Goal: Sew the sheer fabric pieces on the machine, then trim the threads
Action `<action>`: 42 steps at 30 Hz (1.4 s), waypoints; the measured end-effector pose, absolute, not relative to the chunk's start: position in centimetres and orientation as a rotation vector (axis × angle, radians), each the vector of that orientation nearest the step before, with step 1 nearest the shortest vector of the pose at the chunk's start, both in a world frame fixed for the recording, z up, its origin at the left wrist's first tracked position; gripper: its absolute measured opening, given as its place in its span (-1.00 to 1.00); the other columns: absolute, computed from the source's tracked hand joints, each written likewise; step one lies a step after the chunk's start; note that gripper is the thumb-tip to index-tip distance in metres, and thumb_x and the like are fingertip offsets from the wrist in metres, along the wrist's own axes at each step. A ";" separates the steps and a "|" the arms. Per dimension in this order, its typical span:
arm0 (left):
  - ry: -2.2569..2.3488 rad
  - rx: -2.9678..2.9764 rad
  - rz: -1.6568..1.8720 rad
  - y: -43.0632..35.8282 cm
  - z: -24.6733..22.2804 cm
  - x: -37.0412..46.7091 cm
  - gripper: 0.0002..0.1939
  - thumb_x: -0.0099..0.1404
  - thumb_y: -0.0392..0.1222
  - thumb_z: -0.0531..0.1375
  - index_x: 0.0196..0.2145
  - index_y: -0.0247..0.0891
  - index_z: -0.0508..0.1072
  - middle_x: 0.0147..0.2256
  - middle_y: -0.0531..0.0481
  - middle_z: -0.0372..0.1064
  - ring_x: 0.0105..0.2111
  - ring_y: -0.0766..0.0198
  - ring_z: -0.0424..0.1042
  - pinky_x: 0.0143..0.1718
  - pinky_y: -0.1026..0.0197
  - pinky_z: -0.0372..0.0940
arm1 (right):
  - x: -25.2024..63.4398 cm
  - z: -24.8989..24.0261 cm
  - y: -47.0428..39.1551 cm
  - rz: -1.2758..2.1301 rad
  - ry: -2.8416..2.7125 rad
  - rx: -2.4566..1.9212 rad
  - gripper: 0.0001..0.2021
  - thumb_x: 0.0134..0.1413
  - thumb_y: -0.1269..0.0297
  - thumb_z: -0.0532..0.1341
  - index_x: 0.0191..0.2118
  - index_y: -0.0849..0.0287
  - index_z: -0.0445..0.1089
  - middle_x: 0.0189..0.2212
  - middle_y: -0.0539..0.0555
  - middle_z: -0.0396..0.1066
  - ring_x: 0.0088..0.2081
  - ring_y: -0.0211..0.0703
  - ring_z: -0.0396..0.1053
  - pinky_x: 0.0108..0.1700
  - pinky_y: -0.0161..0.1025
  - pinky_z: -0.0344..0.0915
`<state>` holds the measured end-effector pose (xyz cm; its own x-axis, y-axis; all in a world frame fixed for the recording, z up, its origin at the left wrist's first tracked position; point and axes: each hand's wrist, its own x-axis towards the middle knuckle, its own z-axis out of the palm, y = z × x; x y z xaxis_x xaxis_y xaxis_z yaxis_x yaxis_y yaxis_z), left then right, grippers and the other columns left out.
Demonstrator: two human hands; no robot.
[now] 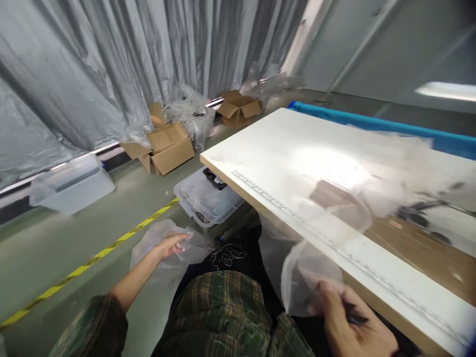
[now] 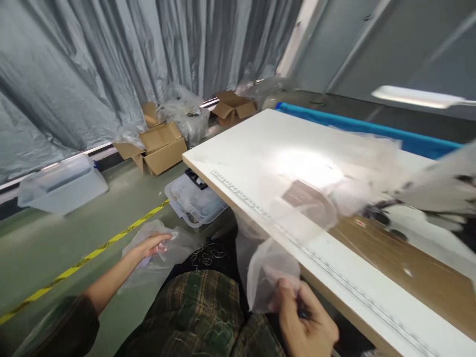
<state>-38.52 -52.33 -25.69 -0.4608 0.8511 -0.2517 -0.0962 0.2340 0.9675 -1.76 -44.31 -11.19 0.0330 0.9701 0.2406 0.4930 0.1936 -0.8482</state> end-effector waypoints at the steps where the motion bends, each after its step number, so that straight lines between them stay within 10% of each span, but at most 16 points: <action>1: 1.703 0.711 1.256 -52.2 -24.9 -38.1 -0.72 0.21 -0.03 0.27 -0.43 -0.33 0.39 -0.57 0.11 0.23 -0.57 0.37 0.28 -0.47 0.27 0.34 | -1.8 -10.9 -44.4 0.710 -1.573 -1.387 -0.73 0.11 0.08 0.20 -0.37 0.19 0.49 -0.75 -0.05 0.25 -0.66 -0.26 0.17 -0.59 -0.31 0.16; 8: 1.986 1.016 0.605 -49.7 -19.6 -36.4 -0.65 0.03 0.01 0.27 -0.67 -0.24 0.27 -0.66 0.07 0.12 -0.44 0.11 0.37 -0.29 0.07 0.33 | -0.2 -11.3 -45.2 1.045 -1.428 -1.249 -0.66 0.16 -0.01 0.14 -0.34 0.20 0.42 -0.67 -0.02 0.36 -0.73 -0.30 0.17 -0.66 -0.34 0.16; 12: 2.185 1.427 0.514 -47.4 -14.9 -32.4 -0.70 0.12 0.04 0.19 -0.50 -0.27 0.49 -0.13 -0.28 0.35 0.03 -0.26 0.24 -0.03 -0.12 0.21 | 0.5 -12.4 -45.7 1.138 -1.415 -1.221 -0.64 0.18 -0.02 0.13 -0.21 0.22 0.41 -0.52 0.08 0.49 -0.72 -0.35 0.15 -0.69 -0.37 0.12; 15: 2.019 1.920 0.831 -45.5 -10.8 -27.8 -0.65 0.26 0.06 0.08 -0.33 -0.22 0.55 0.13 -0.22 0.20 0.09 -0.08 0.25 0.03 0.02 0.21 | 0.8 -12.3 -46.6 1.158 -1.548 -1.162 -0.63 0.20 0.01 0.10 -0.23 0.22 0.47 -0.54 0.07 0.48 -0.67 -0.33 0.17 -0.64 -0.38 0.13; 22: 0.991 1.955 1.003 -42.6 -10.3 -20.0 -0.62 0.25 0.13 0.13 -0.36 -0.22 0.56 -0.34 -0.14 0.52 -0.27 0.11 0.46 -0.06 0.08 0.24 | 1.1 -11.8 -50.1 1.265 -1.888 -0.921 -0.67 0.21 0.17 0.10 -0.26 0.25 0.57 -0.61 0.01 0.37 -0.58 -0.33 0.16 -0.52 -0.38 0.12; 28: 0.585 1.450 0.839 -42.2 -13.6 -17.2 -0.41 0.11 0.38 0.11 -0.43 -0.26 0.52 0.00 -0.23 0.39 0.12 -0.15 0.25 0.15 -0.09 0.07 | 0.3 -12.3 -50.6 1.340 -1.859 -0.970 -0.67 0.20 0.17 0.10 -0.22 0.25 0.57 -0.57 0.00 0.39 -0.54 -0.32 0.21 -0.46 -0.38 0.19; 35: 0.925 1.058 0.914 -43.2 -11.3 -18.9 -0.53 0.06 0.02 0.36 -0.60 -0.26 0.16 -0.60 0.10 0.32 -0.61 0.40 0.31 -0.54 0.36 0.20 | 1.3 -12.1 -49.4 1.710 -1.362 -1.186 -0.59 0.01 -0.04 0.27 -0.22 0.25 0.52 -0.47 0.07 0.52 -0.70 -0.40 0.14 -0.69 -0.41 0.16; 42: 1.038 0.947 0.970 -45.0 -10.1 -19.9 -0.58 -0.02 0.06 0.40 -0.50 -0.30 0.32 -0.55 0.05 0.42 -0.57 0.40 0.36 -0.49 0.39 0.28 | 2.4 -11.4 -49.2 1.730 -1.249 -1.111 -0.62 0.08 0.00 0.20 -0.24 0.27 0.47 -0.39 0.15 0.55 -0.72 -0.41 0.21 -0.64 -0.38 0.12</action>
<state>-19.86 -45.00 -10.12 0.2131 0.9460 -0.2441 -0.1801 0.2836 0.9419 2.37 -49.24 -11.36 -0.3695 0.9005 -0.2294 -0.0658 -0.2716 -0.9602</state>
